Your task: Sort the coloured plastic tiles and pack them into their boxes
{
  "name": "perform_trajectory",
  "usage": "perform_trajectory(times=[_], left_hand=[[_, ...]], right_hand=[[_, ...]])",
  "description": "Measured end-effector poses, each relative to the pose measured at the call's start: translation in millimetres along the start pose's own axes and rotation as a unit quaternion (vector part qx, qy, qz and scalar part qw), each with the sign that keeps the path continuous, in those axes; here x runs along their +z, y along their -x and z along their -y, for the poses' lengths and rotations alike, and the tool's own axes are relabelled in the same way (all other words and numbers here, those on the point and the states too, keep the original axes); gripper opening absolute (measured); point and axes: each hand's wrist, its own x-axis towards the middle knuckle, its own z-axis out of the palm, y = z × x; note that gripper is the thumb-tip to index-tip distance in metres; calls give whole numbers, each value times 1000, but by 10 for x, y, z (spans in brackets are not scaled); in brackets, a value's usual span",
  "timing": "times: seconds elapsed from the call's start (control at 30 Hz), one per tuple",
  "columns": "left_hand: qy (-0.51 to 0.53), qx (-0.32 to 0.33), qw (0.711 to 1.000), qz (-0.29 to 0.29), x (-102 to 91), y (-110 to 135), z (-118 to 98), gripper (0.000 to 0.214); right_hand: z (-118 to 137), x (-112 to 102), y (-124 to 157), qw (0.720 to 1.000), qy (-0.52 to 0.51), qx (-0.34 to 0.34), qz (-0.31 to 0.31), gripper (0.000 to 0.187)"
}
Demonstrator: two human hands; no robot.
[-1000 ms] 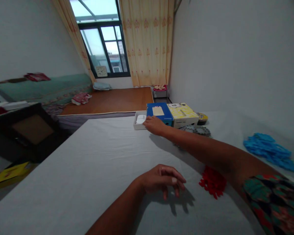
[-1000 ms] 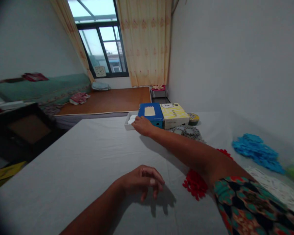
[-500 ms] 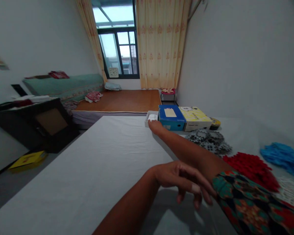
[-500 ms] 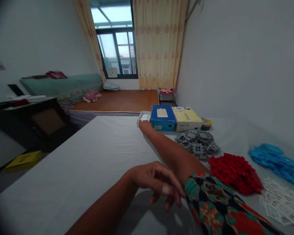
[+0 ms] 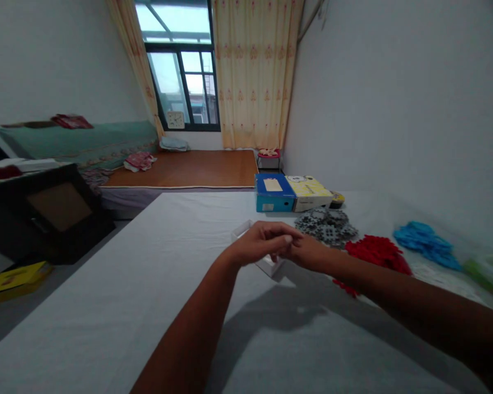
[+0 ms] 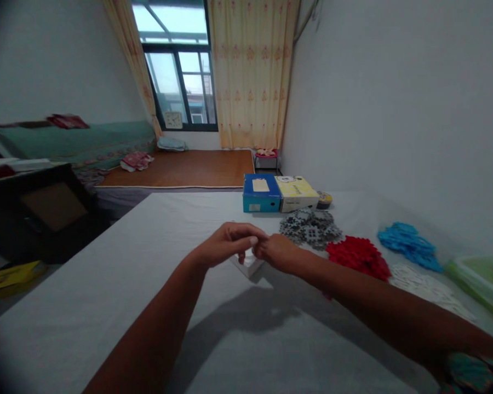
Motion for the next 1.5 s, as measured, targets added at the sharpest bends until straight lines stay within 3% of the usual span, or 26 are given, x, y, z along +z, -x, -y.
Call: perform_trajectory(times=[0.03,0.1,0.17,0.23,0.33,0.47,0.57,0.73,0.97,1.1,1.2,1.27,1.37,1.5], left_hand=[[-61,-1,998,-17,-38,-3,31,37],[-195,-17,980,-22,-60,-26,137,29],[-323,-40,945,29,1,-71,270,26],[-425,-55,900,84,120,-133,378,31],[-523,-58,841,127,298,-242,424,42],[-577,-94,790,184,439,-381,346,53],[-571,-92,787,213,514,-464,320,65],[-555,-68,797,227,581,-547,308,73],[-462,-40,868,178,401,-624,182,63],[-397,-23,908,132,323,-629,57,64],[-369,9,928,54,207,-590,-145,63],[-378,32,925,-19,44,-540,-281,66],[-434,30,892,-118,-319,-431,-319,68],[-556,-78,817,-128,-763,-237,93,64]], right_hand=[[21,-24,272,995,100,5,9,21],[74,-58,738,980,198,11,25,18],[113,-63,1080,961,275,10,38,19],[123,-32,1313,960,278,19,16,21],[137,81,1538,970,229,31,-76,28],[245,340,1682,971,153,29,-179,21],[300,555,1663,971,142,13,-190,28],[278,746,1600,957,152,22,-246,13],[252,711,1710,937,167,21,-306,10],[231,706,1768,913,118,24,-390,30],[184,709,1839,883,56,33,-465,50],[134,681,1924,876,30,44,-479,52],[48,573,2102,890,43,64,-450,43],[-92,391,2338,901,72,94,-417,33]])
